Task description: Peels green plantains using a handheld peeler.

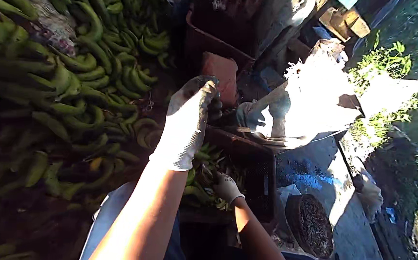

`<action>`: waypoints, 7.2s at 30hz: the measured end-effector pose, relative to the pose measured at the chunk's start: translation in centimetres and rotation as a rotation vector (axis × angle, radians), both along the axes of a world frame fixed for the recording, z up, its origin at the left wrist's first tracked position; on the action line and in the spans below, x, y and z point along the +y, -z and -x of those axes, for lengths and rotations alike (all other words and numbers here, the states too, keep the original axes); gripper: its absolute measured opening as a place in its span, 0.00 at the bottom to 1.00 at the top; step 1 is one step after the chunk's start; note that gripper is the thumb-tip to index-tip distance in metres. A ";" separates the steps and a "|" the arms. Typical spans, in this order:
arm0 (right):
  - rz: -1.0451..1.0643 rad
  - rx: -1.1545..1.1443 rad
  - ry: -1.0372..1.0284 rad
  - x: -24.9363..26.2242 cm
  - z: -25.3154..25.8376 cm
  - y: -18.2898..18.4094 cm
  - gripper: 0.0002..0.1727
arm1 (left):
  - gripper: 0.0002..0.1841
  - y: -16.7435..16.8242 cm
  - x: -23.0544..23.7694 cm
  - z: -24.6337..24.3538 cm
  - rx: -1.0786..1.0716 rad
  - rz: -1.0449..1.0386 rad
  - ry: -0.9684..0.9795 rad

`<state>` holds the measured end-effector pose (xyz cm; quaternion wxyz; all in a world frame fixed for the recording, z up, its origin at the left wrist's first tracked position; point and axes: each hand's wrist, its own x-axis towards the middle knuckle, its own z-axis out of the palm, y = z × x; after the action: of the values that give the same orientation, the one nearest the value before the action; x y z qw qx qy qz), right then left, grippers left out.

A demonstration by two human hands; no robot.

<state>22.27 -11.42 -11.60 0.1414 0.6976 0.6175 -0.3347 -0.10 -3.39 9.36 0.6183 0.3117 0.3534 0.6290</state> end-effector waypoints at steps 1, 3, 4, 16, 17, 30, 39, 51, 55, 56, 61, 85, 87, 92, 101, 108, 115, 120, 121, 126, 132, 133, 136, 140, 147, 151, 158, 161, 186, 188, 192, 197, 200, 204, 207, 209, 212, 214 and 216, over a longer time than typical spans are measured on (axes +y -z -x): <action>0.021 -0.079 -0.029 -0.2 0.0 1.4 0.35 | 0.15 -0.1 0.0 -0.3 0.011 0.014 0.006; -0.006 -0.162 -0.072 -0.7 -0.1 3.6 0.36 | 0.14 -0.1 0.0 -0.7 0.038 0.031 0.018; -0.025 -0.166 -0.077 -1.0 -0.1 4.0 0.35 | 0.14 0.1 0.0 -1.0 0.046 0.036 0.027; -0.294 0.711 0.759 -7.1 -10.1 -14.2 0.17 | 0.31 5.2 -6.1 -11.2 1.289 -0.860 0.557; -0.288 0.801 0.795 -8.1 -10.8 -16.1 0.16 | 0.35 5.8 -7.7 -12.9 1.260 -0.903 0.666; -0.657 0.558 0.774 -12.2 -14.7 -16.2 0.35 | 0.25 9.2 -8.6 -16.8 0.485 -0.412 0.384; -0.598 0.554 0.564 -11.6 -11.1 -15.6 0.25 | 0.23 8.8 -9.5 -17.4 0.680 -0.486 0.374; -0.701 0.484 0.416 -10.2 -10.8 -13.7 0.32 | 0.26 7.4 -6.4 -14.0 -0.012 0.093 0.471; -0.975 0.494 0.118 -11.1 -9.3 -14.6 0.30 | 0.23 7.3 -7.4 -14.4 0.058 0.123 0.516; -1.005 0.470 0.038 -11.3 -9.1 -14.3 0.29 | 0.21 6.9 -7.8 -14.6 0.089 0.136 0.515; -1.025 0.308 0.153 -10.4 -10.5 -12.6 0.25 | 0.17 6.7 -9.2 -14.5 0.421 -0.109 0.594; -1.085 0.374 0.710 -9.2 -15.2 -14.0 0.28 | 0.24 8.0 -8.4 -15.9 0.080 0.217 0.761; -1.054 0.500 0.602 -10.2 -13.0 -14.5 0.30 | 0.21 8.0 -8.2 -16.1 0.063 0.199 0.630; -1.025 0.495 0.196 -12.0 -8.4 -12.9 0.24 | 0.19 7.8 -8.4 -15.6 0.146 0.121 0.461; -1.036 0.426 0.673 -8.6 -14.7 -13.6 0.20 | 0.18 6.8 -8.5 -15.2 0.179 0.088 0.866; -1.109 0.497 0.396 -11.4 -10.8 -13.4 0.24 | 0.15 8.1 -7.6 -15.9 -0.275 0.252 0.527; -1.158 0.414 0.170 -11.1 -9.7 -12.6 0.23 | 0.15 7.7 -8.0 -15.7 -0.174 0.217 0.439; -1.176 0.428 0.136 -11.1 -9.9 -12.9 0.22 | 0.18 7.0 -8.3 -15.6 0.001 0.157 0.524; -1.167 0.432 0.146 -11.1 -10.0 -12.9 0.22 | 0.18 7.0 -8.4 -15.8 0.010 0.154 0.499; -1.100 0.478 0.242 -10.8 -10.1 -12.7 0.22 | 0.14 7.1 -8.8 -16.9 -0.040 0.039 0.286; -1.091 0.470 0.201 -10.8 -10.1 -12.7 0.23 | 0.16 6.6 -8.2 -15.6 0.159 0.065 0.493; -1.086 0.474 0.209 -10.7 -10.2 -12.6 0.23 | 0.16 6.5 -8.2 -15.5 0.171 0.088 0.531; -1.063 0.488 0.237 -10.5 -10.5 -12.5 0.24 | 0.16 6.7 -8.2 -15.3 0.169 0.099 0.591; -1.074 0.511 0.236 -10.2 -11.2 -12.7 0.23 | 0.17 6.5 -8.0 -14.5 0.136 0.062 0.748; -0.927 0.387 0.363 -8.5 -14.2 -12.7 0.22 | 0.18 5.8 -8.5 -14.2 0.136 0.123 1.036; -0.818 0.313 0.644 -8.3 -16.7 -13.0 0.26 | 0.25 5.8 -9.1 -15.3 0.198 0.128 1.008; -1.121 0.379 0.355 -10.8 -12.3 -13.7 0.26 | 0.17 8.0 -7.9 -15.8 -0.067 0.334 0.505; -1.121 0.355 0.184 -11.0 -10.8 -12.9 0.25 | 0.19 7.6 -7.5 -16.0 -0.215 0.468 0.448; -1.077 0.422 0.098 -11.3 -11.5 -13.0 0.24 | 0.20 6.8 -7.9 -15.6 -0.320 0.449 0.500; -1.089 0.439 0.081 -11.2 -11.6 -13.2 0.24 | 0.19 6.8 -8.0 -15.2 -0.276 0.368 0.586; -1.062 0.509 0.171 -10.3 -12.2 -13.9 0.22 | 0.15 5.6 -8.4 -14.2 -0.070 0.092 0.821; -0.735 0.336 0.514 -8.0 -16.4 -13.0 0.25 | 0.22 5.1 -9.0 -14.7 0.135 0.120 0.999; -0.830 0.353 0.584 -8.9 -16.7 -13.7 0.26 | 0.25 5.2 -8.7 -15.2 0.089 0.119 0.883; -1.069 0.469 0.278 -11.2 -13.9 -14.9 0.25 | 0.17 6.7 -7.5 -14.7 -0.195 0.178 0.686; -1.124 0.426 0.036 -11.8 -12.6 -14.0 0.24 | 0.19 6.7 -7.5 -14.3 -0.265 0.234 0.720; -1.131 0.469 0.016 -11.5 -12.2 -13.7 0.23 | 0.18 6.0 -8.1 -14.2 -0.207 0.189 0.808; -1.112 0.484 0.223 -10.2 -12.6 -14.2 0.22 | 0.16 5.8 -8.4 -14.0 -0.102 0.071 0.951; -1.010 0.360 0.417 -9.2 -14.1 -14.2 0.22 | 0.19 5.9 -8.2 -14.2 -0.066 0.082 0.995; -0.938 0.277 0.539 -8.9 -15.9 -13.8 0.24 | 0.18 6.1 -8.0 -14.4 -0.045 0.092 0.961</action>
<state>38.14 -20.28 2.23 -0.3573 0.7685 0.5128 -0.1368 14.30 -11.36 3.23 0.8597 0.3981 0.1834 0.2623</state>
